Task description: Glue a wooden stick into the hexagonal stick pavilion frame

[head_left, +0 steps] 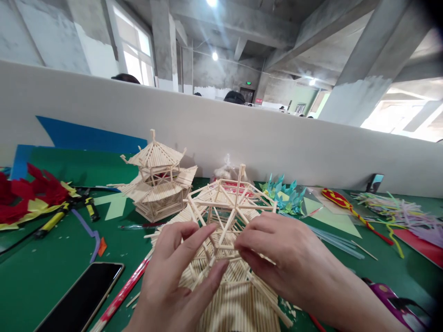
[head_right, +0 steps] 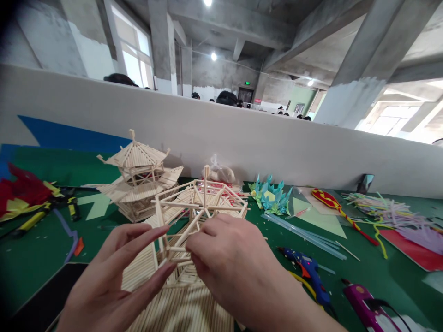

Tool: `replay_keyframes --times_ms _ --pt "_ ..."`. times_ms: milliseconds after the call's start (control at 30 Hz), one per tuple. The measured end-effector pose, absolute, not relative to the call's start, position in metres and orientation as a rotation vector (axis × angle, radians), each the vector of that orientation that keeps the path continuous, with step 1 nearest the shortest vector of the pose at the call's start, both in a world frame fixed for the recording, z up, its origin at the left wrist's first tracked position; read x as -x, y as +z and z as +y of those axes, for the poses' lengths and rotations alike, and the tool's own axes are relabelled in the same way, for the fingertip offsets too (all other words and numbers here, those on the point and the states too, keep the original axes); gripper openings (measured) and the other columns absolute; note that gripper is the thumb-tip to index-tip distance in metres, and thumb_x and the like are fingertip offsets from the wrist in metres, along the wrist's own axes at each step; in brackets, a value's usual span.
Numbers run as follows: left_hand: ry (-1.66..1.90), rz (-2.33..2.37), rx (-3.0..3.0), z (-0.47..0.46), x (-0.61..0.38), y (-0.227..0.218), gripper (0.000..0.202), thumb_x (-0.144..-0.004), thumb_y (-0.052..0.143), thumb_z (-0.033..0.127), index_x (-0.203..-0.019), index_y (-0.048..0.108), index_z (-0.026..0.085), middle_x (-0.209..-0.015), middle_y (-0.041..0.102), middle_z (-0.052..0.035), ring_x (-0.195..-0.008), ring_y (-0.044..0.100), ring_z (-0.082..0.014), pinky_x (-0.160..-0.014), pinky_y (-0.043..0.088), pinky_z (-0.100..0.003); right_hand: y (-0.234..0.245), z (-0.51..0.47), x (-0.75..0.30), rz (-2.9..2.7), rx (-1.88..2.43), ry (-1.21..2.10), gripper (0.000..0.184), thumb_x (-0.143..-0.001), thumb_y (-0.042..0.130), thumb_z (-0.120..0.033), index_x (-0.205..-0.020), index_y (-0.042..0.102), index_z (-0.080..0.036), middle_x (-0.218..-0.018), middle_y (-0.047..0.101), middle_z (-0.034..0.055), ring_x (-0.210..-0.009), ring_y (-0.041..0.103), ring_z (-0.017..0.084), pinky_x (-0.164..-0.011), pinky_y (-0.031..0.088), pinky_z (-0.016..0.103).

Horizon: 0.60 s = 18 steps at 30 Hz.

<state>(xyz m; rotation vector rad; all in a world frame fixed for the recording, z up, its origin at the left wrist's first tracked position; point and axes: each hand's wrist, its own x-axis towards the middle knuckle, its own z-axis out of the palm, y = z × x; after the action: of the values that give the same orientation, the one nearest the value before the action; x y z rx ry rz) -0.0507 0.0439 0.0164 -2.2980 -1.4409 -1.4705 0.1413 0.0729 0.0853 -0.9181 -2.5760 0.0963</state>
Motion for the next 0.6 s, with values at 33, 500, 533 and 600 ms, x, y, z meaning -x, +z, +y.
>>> replay_keyframes --times_ms 33,500,533,600 --pt "-1.437 -1.408 2.28 0.044 0.05 0.02 0.039 -0.081 0.061 0.026 -0.118 0.05 0.025 -0.104 0.045 -0.0038 -0.092 0.05 -0.0182 -0.076 0.046 -0.032 0.085 0.073 -0.141 -2.575 0.922 0.09 0.014 -0.085 0.051 -0.014 -0.078 0.062 -0.02 -0.069 0.057 -0.001 -0.065 0.048 0.013 -0.059 0.036 0.027" --pt "-1.031 -1.087 2.215 0.05 0.035 0.052 0.019 -0.083 0.047 0.011 -0.088 0.063 0.019 -0.097 0.062 -0.0072 -0.101 0.044 -0.0274 -0.079 0.028 -0.043 0.082 0.075 -0.142 -2.558 0.864 0.008 0.015 -0.087 0.05 -0.017 -0.073 0.056 -0.018 -0.069 0.056 -0.0017 -0.064 0.047 0.012 -0.06 0.036 0.027" --pt "-1.029 -1.086 2.226 0.051 0.034 0.053 0.02 -0.084 0.046 0.011 -0.088 0.063 0.019 -0.097 0.063 -0.0071 -0.101 0.044 -0.0271 -0.08 0.028 -0.043 0.081 0.075 -0.141 -2.557 0.864 0.007 0.015 -0.087 0.051 -0.017 -0.073 0.056 -0.018 -0.069 0.057 -0.0016 -0.064 0.047 0.012 -0.06 0.036 0.027" --pt "-1.015 -1.091 2.245 0.051 0.034 0.053 0.021 -0.083 0.046 0.009 -0.085 0.064 0.019 -0.095 0.064 -0.0068 -0.102 0.044 -0.0268 -0.082 0.027 -0.044 0.08 0.075 -0.141 -2.544 0.866 0.005 0.015 -0.088 0.05 -0.018 -0.073 0.056 -0.018 -0.069 0.056 -0.0016 -0.064 0.047 0.012 -0.06 0.036 0.026"
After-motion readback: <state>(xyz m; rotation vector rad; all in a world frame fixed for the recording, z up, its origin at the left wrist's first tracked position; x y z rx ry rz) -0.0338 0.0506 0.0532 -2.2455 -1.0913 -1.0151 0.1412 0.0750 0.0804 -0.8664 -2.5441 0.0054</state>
